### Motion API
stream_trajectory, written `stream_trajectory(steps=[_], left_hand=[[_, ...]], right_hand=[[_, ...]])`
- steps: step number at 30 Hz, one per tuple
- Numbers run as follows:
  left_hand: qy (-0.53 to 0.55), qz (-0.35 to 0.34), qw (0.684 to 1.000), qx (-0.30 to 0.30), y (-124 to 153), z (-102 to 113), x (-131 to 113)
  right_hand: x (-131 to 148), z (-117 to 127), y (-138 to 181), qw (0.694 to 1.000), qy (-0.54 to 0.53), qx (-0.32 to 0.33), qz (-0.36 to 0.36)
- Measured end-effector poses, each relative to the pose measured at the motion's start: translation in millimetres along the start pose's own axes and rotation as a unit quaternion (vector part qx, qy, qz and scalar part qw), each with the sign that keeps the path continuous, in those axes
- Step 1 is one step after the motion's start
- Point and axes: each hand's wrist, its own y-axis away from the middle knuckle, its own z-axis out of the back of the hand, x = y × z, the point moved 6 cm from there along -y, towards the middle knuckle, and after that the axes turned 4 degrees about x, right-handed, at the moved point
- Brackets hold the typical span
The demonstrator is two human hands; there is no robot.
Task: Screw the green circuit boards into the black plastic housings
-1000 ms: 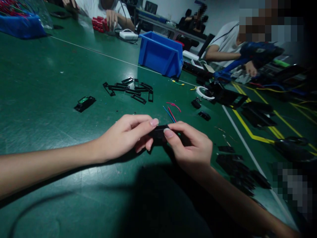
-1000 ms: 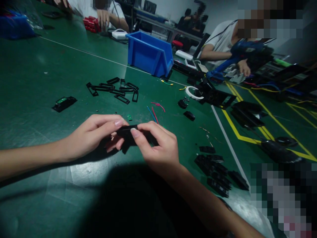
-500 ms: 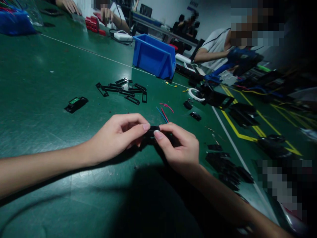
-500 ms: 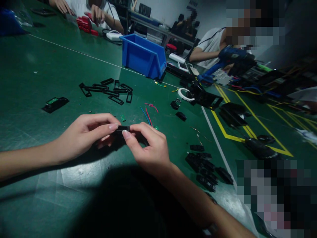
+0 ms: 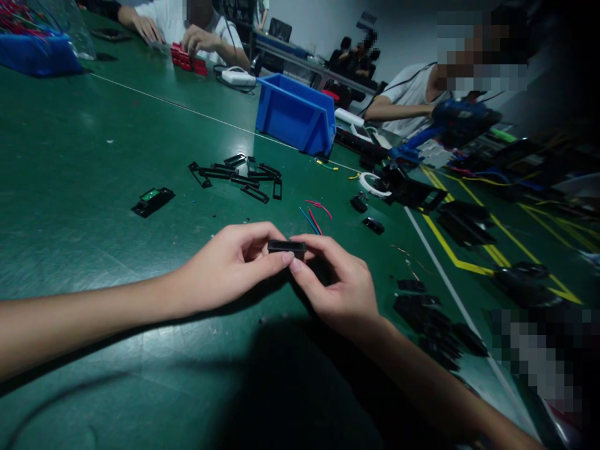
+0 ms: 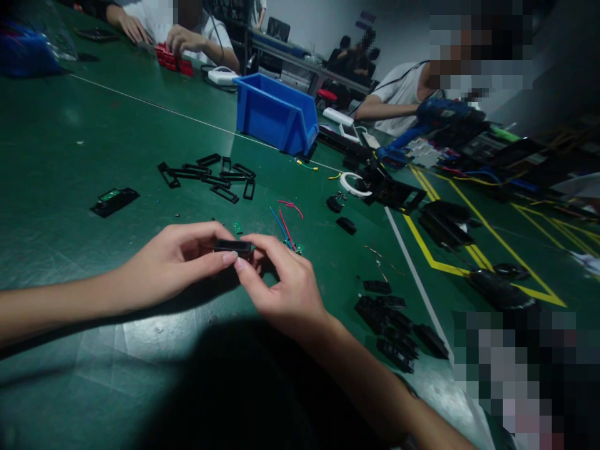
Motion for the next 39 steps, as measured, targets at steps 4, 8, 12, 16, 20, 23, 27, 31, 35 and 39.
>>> stream_trajectory(steps=[4,8,12,16,20,23,27,31,35,39], left_hand=[[-0.01,0.021,1.0,0.013,2,0,1],[0.002,0.029,0.999,0.015,1,0,2],[0.014,0.02,1.0,0.017,2,-1,2],[0.006,-0.001,1.0,0.002,3,-1,0],[0.043,-0.025,0.993,-0.104,-3,19,0],[-0.064,-0.098,0.971,-0.206,-7,47,-6],[-0.383,-0.207,0.89,-0.134,-16,55,-12],[-0.524,-0.195,0.825,-0.082,-22,57,3],[-0.553,-0.162,0.815,-0.066,-25,55,12],[-0.556,-0.139,0.818,-0.05,-27,53,16]], right_hand=[[1,0,0,1.0,0.009,0.005,0.016],[4,0,-2,0.998,0.029,0.021,0.044],[2,0,-4,0.998,0.034,0.023,0.036],[1,0,-2,0.999,0.029,0.019,0.028],[-3,0,-1,0.999,0.038,0.019,0.008],[-8,1,-2,0.999,0.046,0.023,-0.001],[-15,5,-6,0.999,0.043,0.011,-0.017],[-17,5,-7,0.999,0.045,0.02,-0.02],[-18,3,-8,0.997,0.059,0.039,-0.019],[-18,1,-7,0.997,0.065,0.048,-0.019]])
